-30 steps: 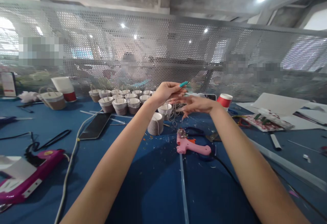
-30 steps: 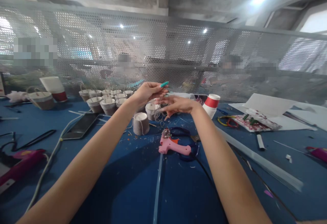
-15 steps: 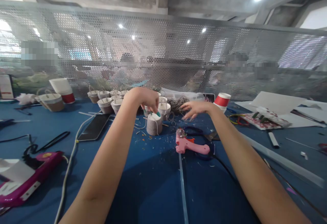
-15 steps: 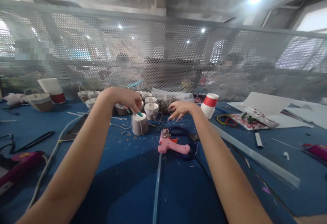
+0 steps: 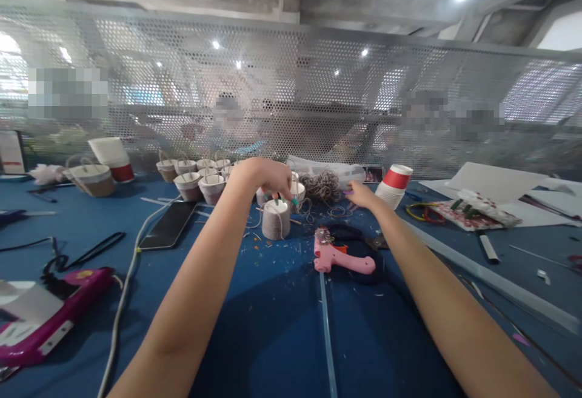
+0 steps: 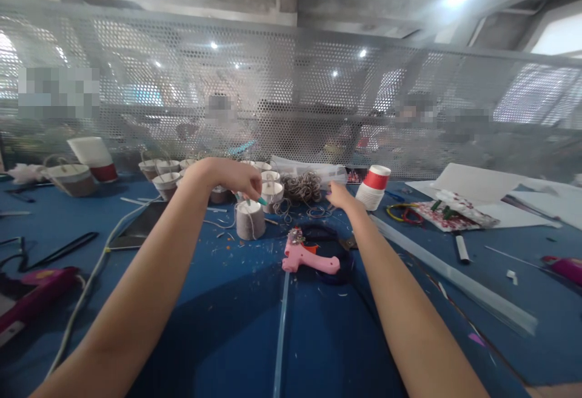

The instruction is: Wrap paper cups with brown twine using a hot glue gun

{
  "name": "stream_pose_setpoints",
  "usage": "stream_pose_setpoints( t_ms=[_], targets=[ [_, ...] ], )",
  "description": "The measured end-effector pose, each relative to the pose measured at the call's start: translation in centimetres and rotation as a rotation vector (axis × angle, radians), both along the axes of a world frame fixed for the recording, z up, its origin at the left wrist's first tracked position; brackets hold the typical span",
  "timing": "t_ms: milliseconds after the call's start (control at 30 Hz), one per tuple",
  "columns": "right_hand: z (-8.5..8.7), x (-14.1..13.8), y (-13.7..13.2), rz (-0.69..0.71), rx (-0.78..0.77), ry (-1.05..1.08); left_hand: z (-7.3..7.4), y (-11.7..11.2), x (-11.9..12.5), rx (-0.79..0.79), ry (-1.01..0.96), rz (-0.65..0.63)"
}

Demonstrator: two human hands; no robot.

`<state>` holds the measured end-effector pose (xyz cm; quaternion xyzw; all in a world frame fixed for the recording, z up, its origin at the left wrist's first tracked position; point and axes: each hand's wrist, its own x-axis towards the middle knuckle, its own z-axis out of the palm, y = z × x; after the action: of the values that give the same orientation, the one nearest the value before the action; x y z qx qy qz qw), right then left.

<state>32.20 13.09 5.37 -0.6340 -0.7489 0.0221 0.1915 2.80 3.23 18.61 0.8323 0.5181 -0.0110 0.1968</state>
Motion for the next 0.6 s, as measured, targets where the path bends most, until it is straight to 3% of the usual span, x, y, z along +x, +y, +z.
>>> stream_pose_setpoints(
  t_ms=[100,233,467,600],
  targets=[
    [-2.2,0.6,0.3,-0.023,-0.035,-0.039,-0.2,0.0,0.2,-0.005,0.018,-0.027],
    [-3.1,1.1,0.5,-0.027,-0.059,-0.075,0.0,-0.3,0.2,0.033,0.022,0.006],
    [-2.6,2.1,0.6,-0.014,-0.095,-0.127,0.3,-0.6,0.1,0.011,0.048,0.017],
    [-1.1,2.5,0.1,-0.037,-0.111,-0.166,0.1,-0.4,-0.1,0.011,0.024,0.037]
  ],
)
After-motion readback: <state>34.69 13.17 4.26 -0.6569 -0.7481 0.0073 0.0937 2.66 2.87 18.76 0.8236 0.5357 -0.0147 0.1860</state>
